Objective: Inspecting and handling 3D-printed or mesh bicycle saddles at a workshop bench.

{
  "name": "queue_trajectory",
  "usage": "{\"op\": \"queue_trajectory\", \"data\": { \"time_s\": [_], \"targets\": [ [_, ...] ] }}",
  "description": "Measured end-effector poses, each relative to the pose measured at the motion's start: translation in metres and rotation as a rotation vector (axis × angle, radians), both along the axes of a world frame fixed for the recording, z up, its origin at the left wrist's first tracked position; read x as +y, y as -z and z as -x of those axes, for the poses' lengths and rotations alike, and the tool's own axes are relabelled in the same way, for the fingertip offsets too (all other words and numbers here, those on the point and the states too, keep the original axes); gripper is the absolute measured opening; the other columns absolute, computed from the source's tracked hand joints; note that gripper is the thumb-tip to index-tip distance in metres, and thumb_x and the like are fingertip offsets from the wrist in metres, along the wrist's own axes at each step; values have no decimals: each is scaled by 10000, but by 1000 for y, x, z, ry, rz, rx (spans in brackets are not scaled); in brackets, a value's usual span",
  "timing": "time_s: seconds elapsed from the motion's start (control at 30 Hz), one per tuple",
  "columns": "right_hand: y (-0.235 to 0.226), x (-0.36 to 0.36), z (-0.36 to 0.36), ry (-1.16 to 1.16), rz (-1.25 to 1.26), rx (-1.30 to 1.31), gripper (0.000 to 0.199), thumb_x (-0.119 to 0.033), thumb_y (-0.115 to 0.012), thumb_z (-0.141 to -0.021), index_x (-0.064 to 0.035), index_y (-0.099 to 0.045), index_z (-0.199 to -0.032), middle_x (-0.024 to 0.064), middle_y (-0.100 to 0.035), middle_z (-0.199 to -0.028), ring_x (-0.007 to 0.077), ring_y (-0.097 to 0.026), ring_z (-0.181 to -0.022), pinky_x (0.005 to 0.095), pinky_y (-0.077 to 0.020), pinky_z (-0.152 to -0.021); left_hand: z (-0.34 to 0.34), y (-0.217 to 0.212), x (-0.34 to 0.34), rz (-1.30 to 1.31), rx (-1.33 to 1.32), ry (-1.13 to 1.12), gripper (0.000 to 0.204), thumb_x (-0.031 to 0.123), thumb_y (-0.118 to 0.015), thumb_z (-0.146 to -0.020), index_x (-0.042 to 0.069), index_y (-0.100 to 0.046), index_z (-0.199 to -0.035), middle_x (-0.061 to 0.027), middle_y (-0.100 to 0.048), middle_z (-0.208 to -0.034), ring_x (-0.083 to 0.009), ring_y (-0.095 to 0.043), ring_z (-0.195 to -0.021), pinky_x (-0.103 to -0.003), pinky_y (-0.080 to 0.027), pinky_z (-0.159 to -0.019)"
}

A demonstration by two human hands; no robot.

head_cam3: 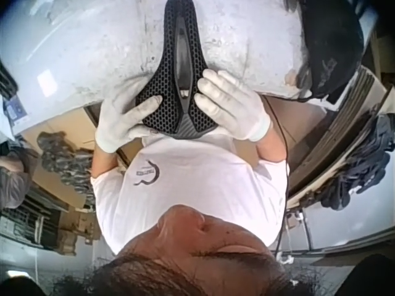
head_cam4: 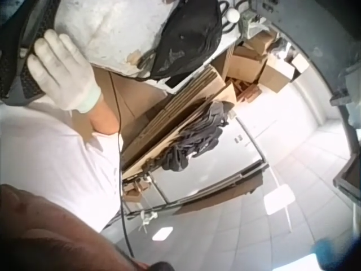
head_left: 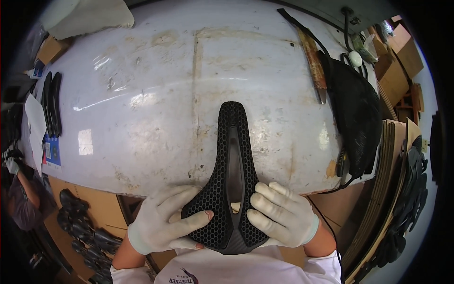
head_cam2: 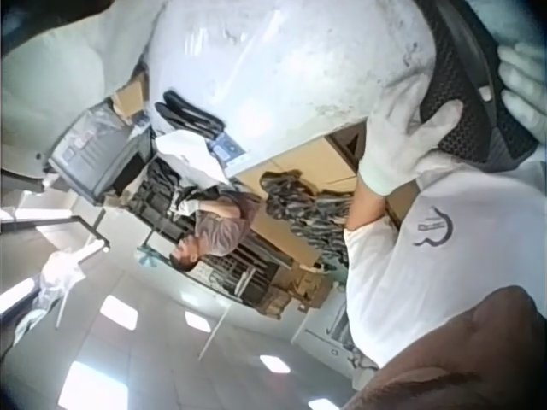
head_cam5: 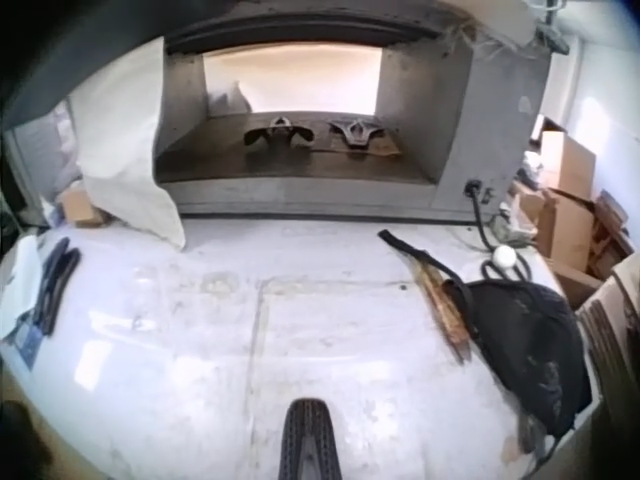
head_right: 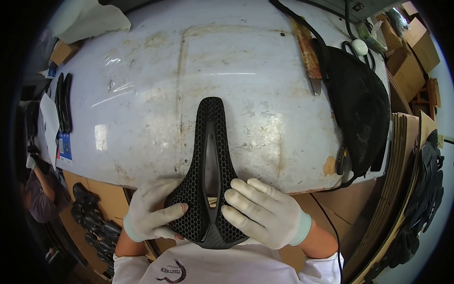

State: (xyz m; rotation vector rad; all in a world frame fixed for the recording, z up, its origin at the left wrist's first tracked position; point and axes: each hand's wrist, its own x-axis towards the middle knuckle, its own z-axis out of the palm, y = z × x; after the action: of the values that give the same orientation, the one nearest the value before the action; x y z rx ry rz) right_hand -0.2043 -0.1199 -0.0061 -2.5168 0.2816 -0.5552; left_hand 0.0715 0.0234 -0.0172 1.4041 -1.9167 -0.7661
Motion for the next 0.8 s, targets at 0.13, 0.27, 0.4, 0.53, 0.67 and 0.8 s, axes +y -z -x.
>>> {"op": "queue_trajectory", "data": {
  "time_s": [0.13,0.27,0.4,0.53,0.67,0.8],
  "targets": [
    [3,1,0,16,19,-21,264,-117,-693,-808,-22,-737,-1050,164,-728,-1097,333,-724,-1075,428,-589,-954,0,-7,-5,-2,-18,10,638,574,-785,-710,217,-741,-1238,-202,-604,-1277,-403,-656,-1103,-470,-539,-890],
    [6,0,0,6,54,-26,261,-119,-693,-809,-27,-734,-1049,159,-726,-1089,331,-722,-1070,428,-586,-949,1,-22,-7,-2,-138,15,633,590,-787,-711,216,-752,-1219,-201,-613,-1285,-399,-654,-1121,-466,-544,-876],
    [1,-1,-2,2,-4,3,263,-120,-695,-807,-27,-731,-1050,159,-722,-1087,331,-718,-1069,426,-588,-935,-1,-23,-5,24,-181,8,656,599,-816,-689,197,-757,-1204,-202,-613,-1299,-409,-655,-1120,-475,-549,-877],
    [2,0,-2,6,12,-6,277,-123,-691,-801,-23,-729,-1057,161,-717,-1089,332,-714,-1064,428,-590,-919,3,-24,-3,7,-172,-11,659,590,-831,-681,198,-757,-1206,-201,-614,-1295,-408,-653,-1123,-471,-550,-875],
    [6,2,0,-6,44,-1,298,-131,-692,-789,-21,-731,-1063,162,-715,-1089,329,-712,-1063,427,-590,-914,4,-17,1,-17,-149,-22,606,566,-798,-749,225,-743,-1247,-196,-620,-1260,-381,-662,-1111,-432,-546,-813],
    [6,2,2,0,56,3,322,-129,-696,-770,-24,-731,-1072,153,-710,-1112,321,-705,-1076,420,-582,-932,9,-5,4,-58,49,-25,715,510,-874,-728,148,-694,-1317,-266,-585,-1332,-456,-636,-1193,-493,-559,-915]
  ]
}}
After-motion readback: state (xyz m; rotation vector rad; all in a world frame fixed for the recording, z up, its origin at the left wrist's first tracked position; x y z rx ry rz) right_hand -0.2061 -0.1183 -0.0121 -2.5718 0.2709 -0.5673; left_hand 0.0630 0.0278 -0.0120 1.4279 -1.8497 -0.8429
